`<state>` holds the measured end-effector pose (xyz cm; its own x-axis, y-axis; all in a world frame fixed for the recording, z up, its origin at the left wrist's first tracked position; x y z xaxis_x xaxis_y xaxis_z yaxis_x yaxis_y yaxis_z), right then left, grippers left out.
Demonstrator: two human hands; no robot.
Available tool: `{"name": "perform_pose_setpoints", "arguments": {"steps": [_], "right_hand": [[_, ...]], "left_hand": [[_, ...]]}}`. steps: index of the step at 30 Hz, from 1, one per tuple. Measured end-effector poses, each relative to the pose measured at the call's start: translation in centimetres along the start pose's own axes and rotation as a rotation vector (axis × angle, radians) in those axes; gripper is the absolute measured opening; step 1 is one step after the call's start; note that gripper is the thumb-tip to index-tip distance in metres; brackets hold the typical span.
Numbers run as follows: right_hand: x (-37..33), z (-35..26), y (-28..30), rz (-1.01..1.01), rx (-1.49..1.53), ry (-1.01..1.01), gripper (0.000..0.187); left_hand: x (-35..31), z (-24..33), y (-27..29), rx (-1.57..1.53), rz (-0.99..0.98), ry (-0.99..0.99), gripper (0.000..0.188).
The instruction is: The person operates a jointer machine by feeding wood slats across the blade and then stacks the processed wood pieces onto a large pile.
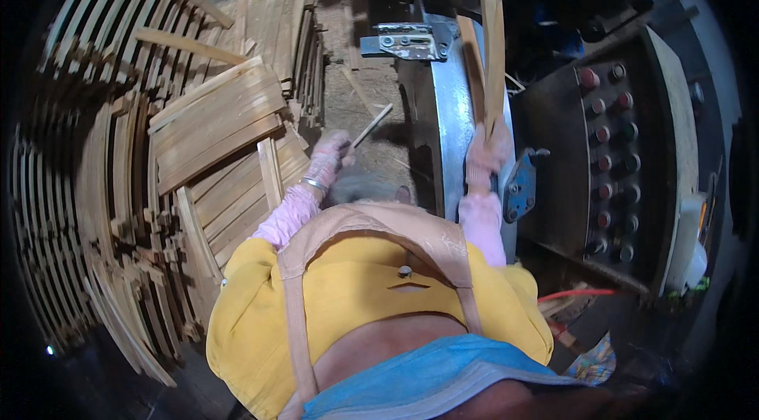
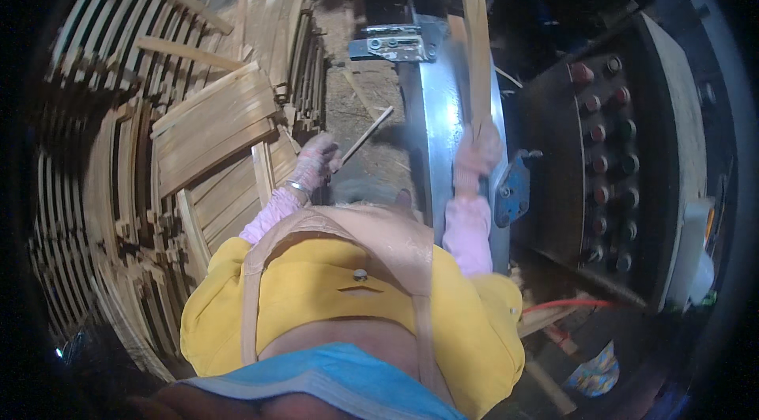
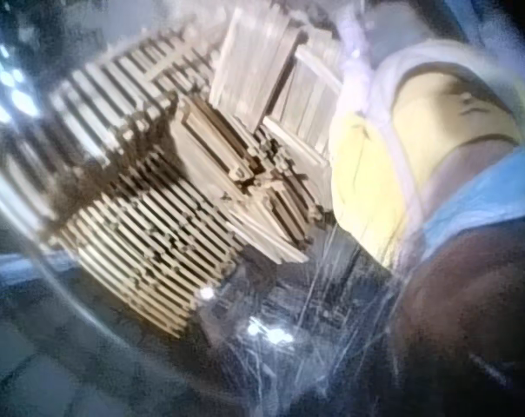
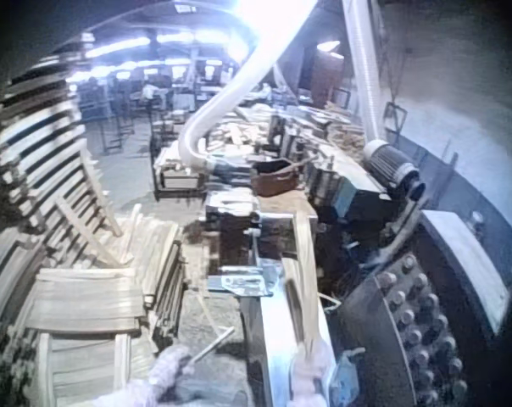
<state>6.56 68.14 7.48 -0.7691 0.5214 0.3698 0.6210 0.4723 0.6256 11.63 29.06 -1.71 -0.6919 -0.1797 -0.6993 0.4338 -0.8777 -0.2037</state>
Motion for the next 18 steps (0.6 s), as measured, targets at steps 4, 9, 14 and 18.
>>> {"name": "perform_pose_setpoints", "arguments": {"steps": [4,9,14,18], "right_hand": [[5.2,-2.0,-7.1,-0.237,-0.207,0.083,0.050],[2.8,-2.7,-5.5,-0.176,-0.191,0.261,0.045],[-10.6,0.4,5.5,-0.224,-0.255,0.288,0.046],[-16.7,3.3,11.4,-0.308,-0.395,0.143,0.048]], "left_hand": [[4.2,1.2,10.0,-0.097,0.364,-0.140,0.026],[4.4,4.6,25.0,0.239,1.048,-0.275,0.045],[5.5,4.7,32.4,-0.298,0.933,-0.291,0.055],[9.1,4.6,37.4,-0.834,0.529,-0.361,0.060]]}}
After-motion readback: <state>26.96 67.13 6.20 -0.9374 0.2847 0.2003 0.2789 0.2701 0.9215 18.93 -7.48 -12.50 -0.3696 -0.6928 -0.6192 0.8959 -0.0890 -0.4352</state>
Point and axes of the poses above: each hand's wrist, its own x-axis towards the middle knuckle, its own y-axis out of the back of the hand, z = x × y, the point moved 5 cm from there along x, towards the middle knuckle, and after that the axes turned 6 degrees about x, right-handed, at the moved point
